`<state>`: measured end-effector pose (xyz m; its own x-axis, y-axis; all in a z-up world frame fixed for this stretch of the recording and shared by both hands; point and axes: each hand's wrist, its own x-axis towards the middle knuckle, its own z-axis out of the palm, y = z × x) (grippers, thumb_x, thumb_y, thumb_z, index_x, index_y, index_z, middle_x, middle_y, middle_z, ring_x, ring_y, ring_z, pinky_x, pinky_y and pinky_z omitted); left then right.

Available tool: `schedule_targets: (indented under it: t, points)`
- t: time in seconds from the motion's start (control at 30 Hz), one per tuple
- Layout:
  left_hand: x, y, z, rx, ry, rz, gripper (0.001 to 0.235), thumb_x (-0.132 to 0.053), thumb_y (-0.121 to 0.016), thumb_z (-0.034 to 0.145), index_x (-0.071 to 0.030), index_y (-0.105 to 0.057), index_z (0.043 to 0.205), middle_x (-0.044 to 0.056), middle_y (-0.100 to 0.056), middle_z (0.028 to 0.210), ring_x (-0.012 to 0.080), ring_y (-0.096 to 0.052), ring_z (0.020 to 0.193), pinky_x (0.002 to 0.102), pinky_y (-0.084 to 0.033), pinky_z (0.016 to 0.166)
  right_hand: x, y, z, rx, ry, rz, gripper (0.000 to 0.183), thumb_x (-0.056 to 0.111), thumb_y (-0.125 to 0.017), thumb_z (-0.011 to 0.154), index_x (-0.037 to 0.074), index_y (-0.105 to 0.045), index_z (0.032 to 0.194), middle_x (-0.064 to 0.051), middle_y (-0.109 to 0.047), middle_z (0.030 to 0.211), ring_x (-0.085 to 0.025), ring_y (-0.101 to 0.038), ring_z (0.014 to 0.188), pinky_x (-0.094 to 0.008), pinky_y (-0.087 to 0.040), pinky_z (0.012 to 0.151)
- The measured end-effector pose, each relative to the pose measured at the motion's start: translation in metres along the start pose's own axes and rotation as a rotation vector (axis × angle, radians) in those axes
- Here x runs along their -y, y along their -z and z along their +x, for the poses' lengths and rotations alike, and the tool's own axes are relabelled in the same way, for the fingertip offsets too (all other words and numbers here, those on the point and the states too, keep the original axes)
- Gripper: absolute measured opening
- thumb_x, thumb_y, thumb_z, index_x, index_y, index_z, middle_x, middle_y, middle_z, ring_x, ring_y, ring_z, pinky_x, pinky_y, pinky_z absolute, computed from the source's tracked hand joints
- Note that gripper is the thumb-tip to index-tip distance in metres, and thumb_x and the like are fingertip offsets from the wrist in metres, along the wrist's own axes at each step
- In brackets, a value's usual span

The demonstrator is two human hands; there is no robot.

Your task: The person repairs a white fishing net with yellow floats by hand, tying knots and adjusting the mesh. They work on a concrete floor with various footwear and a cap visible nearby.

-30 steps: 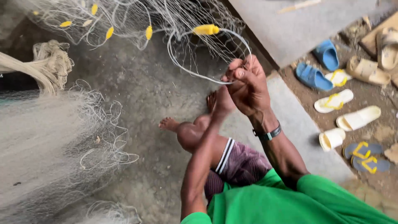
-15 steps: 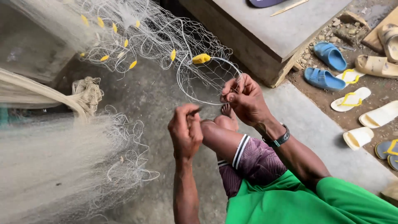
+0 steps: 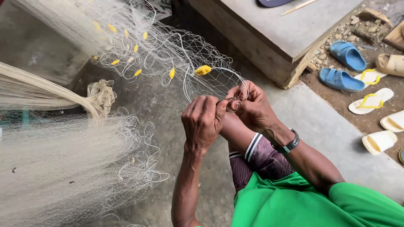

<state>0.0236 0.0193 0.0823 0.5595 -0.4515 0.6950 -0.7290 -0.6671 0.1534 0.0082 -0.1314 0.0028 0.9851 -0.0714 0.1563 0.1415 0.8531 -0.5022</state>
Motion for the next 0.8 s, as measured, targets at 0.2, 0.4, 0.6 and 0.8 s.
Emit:
schedule_targets:
  t: [0.2, 0.4, 0.6, 0.8]
  points:
    - [0.0, -0.002, -0.01, 0.109, 0.164, -0.126, 0.037, -0.036, -0.05, 0.109, -0.011, -0.055, 0.081, 0.01, -0.049, 0.064, 0.0369, -0.064, 0.063, 0.041, -0.054, 0.057, -0.006, 0.0, 0.0, -0.025, -0.031, 0.011, 0.03, -0.011, -0.072, 0.077, 0.005, -0.048, 0.084, -0.026, -0.067, 0.093, -0.024, -0.073, 0.075, -0.034, -0.062, 0.067]
    - [-0.005, 0.02, -0.004, 0.191, 0.299, -0.265, 0.039, -0.03, -0.052, 0.109, -0.011, -0.055, 0.075, 0.012, -0.061, 0.062, 0.0405, -0.067, 0.065, 0.042, -0.055, 0.057, -0.007, -0.008, 0.003, -0.022, -0.112, -0.059, 0.028, -0.011, -0.073, 0.076, 0.005, -0.051, 0.084, -0.022, -0.068, 0.086, -0.02, -0.073, 0.069, -0.022, -0.053, 0.053]
    - [0.004, 0.028, -0.018, 0.209, 0.332, -0.357, 0.042, -0.029, -0.064, 0.103, -0.01, -0.055, 0.067, 0.014, -0.061, 0.058, 0.0379, -0.069, 0.063, 0.033, -0.054, 0.054, -0.028, 0.003, 0.015, -0.024, -0.053, -0.175, 0.026, -0.009, -0.073, 0.079, 0.007, -0.052, 0.082, -0.021, -0.068, 0.086, -0.012, -0.065, 0.066, -0.023, -0.05, 0.055]
    - [0.027, 0.004, -0.083, -0.531, 0.772, -0.786, 0.033, -0.031, -0.052, 0.089, 0.0, -0.065, 0.086, 0.006, -0.037, 0.044, 0.0089, -0.031, 0.035, 0.02, -0.027, 0.033, -0.015, 0.008, 0.028, -0.039, -0.118, 0.216, 0.027, -0.003, -0.072, 0.084, 0.012, -0.05, 0.092, -0.016, -0.071, 0.099, -0.03, -0.074, 0.101, -0.042, -0.062, 0.092]
